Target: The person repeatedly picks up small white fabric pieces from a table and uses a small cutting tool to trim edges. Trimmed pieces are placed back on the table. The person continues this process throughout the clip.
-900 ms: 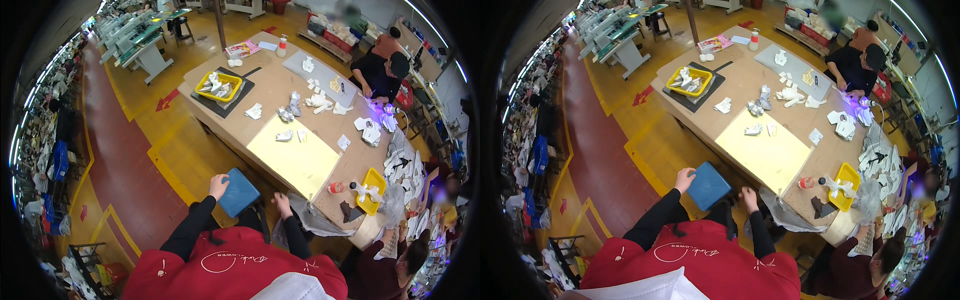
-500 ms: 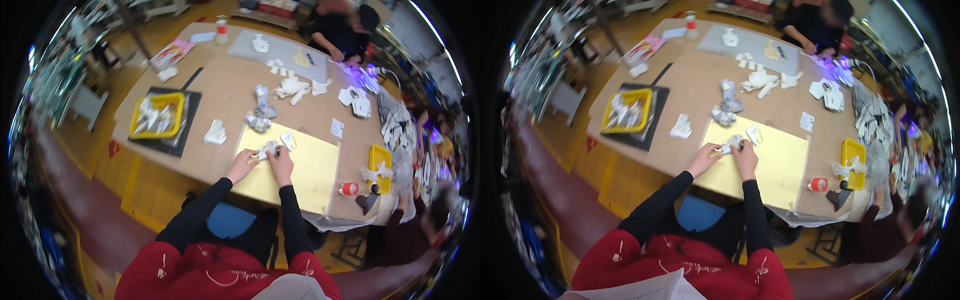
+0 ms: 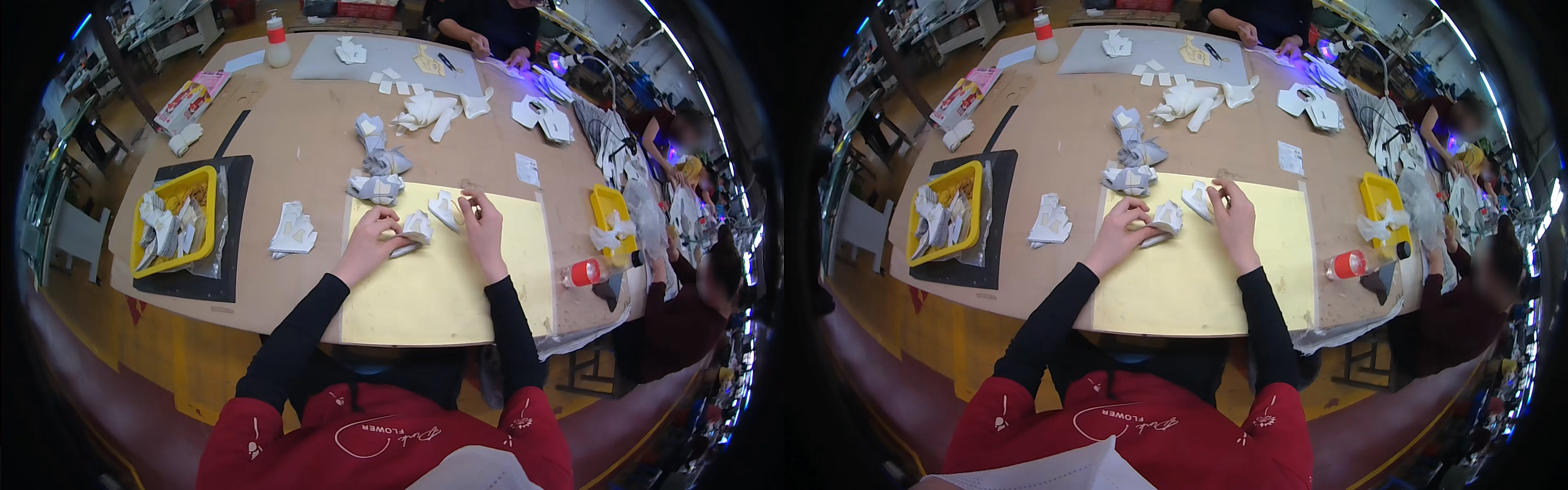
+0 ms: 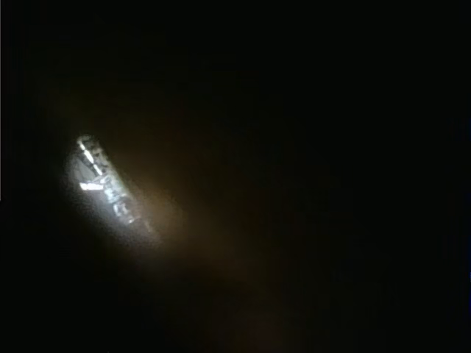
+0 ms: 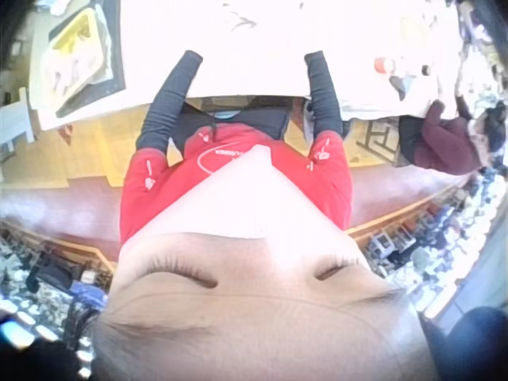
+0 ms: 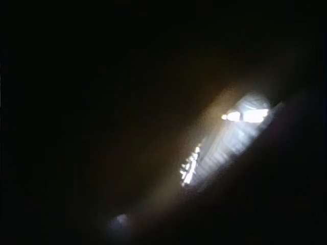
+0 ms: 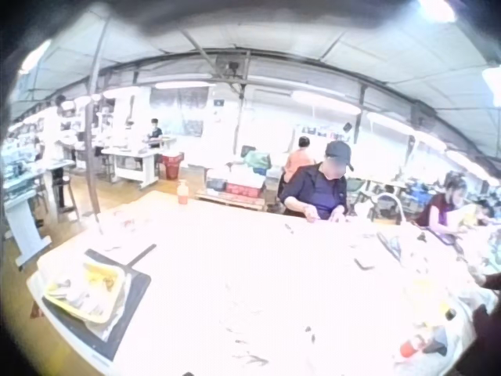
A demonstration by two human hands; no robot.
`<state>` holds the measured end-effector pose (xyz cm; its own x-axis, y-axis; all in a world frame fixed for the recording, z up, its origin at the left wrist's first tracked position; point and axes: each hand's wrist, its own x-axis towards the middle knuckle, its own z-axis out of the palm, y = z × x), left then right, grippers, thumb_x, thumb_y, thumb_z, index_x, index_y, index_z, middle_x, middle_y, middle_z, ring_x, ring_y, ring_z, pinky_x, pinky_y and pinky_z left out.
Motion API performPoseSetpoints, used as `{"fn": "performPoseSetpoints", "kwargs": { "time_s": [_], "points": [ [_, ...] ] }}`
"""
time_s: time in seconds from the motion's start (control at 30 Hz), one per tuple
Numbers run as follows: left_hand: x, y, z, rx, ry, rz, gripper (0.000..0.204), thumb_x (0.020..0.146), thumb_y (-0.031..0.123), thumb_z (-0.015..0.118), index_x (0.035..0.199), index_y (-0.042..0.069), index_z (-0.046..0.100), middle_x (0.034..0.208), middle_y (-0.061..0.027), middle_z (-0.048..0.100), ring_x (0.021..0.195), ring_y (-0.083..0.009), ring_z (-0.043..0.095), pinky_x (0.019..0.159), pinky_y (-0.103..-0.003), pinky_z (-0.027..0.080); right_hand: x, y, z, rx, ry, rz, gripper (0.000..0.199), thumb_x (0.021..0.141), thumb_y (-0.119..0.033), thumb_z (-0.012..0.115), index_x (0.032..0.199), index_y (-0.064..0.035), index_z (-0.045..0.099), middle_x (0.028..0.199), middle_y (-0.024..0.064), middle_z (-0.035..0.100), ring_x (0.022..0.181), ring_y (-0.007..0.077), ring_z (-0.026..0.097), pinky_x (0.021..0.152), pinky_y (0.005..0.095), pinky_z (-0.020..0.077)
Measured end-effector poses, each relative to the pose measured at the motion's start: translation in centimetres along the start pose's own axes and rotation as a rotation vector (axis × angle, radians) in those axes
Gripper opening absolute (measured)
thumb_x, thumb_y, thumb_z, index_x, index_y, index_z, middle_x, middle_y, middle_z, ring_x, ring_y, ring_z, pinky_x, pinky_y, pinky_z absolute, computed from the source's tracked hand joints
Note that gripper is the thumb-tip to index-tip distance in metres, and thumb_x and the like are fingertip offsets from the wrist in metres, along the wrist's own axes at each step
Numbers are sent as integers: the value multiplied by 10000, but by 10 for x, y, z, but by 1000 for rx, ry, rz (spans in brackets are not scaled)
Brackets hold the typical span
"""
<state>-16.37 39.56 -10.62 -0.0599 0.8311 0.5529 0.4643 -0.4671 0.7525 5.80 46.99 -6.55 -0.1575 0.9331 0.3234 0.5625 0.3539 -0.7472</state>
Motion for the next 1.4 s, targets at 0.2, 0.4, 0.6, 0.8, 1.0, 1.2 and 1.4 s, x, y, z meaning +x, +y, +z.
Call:
{"fn": "performPoseSetpoints", "kwargs": {
  "time_s": [0.2,0.4,0.6,0.8,1.0,1.2,1.4],
  "points": [
    [-11,-3,-12,-585,-58,-526,197,827,33,745,962,13,603,880,-32,649,787,-71,613,698,-224,487,-18,-32,2,8,-29,-152,230,950,-135,586,1149,-44,655,865,90,608,668,191,568,618,290,460],
    [-79,96,-13,-748,56,-672,506,879,-22,667,1276,67,367,986,-96,622,899,-115,618,791,-230,499,-123,-84,-27,253,-207,-199,360,828,3,678,1188,-7,660,844,113,610,693,209,605,633,300,489],
    [-118,128,-6,-660,-40,-669,304,892,12,667,1191,13,612,987,-69,645,881,-106,608,802,-234,490,-171,-70,-17,300,-184,-121,378,800,18,679,1177,-6,668,848,135,646,705,250,654,619,312,508],
    [-99,129,0,-377,-118,-472,285,858,48,689,1141,18,672,935,-71,691,800,-134,619,762,-269,503,-177,-64,-24,174,-120,-150,374,796,14,682,1170,-6,673,830,126,643,691,257,642,599,328,500],
    [-98,132,2,-356,-193,-443,318,841,-33,691,1156,-21,653,1082,-71,677,926,-130,623,829,-263,481,-179,-60,-27,174,-100,-132,373,796,18,683,1168,-2,672,833,127,642,678,251,633,587,333,494],
    [-115,123,6,-474,-133,-468,365,837,-78,682,1186,-20,592,1042,-94,663,956,-136,637,861,-270,495,-186,-66,-24,250,-111,-86,351,826,31,658,1176,6,664,847,126,639,647,213,604,574,298,472],
    [-121,122,2,-493,-98,-482,396,847,-95,666,1202,0,518,1014,-95,654,970,-140,638,858,-270,498,-190,-77,-19,308,-89,-8,343,828,35,668,1168,-4,678,852,113,634,624,192,574,565,287,460]
  ]
}}
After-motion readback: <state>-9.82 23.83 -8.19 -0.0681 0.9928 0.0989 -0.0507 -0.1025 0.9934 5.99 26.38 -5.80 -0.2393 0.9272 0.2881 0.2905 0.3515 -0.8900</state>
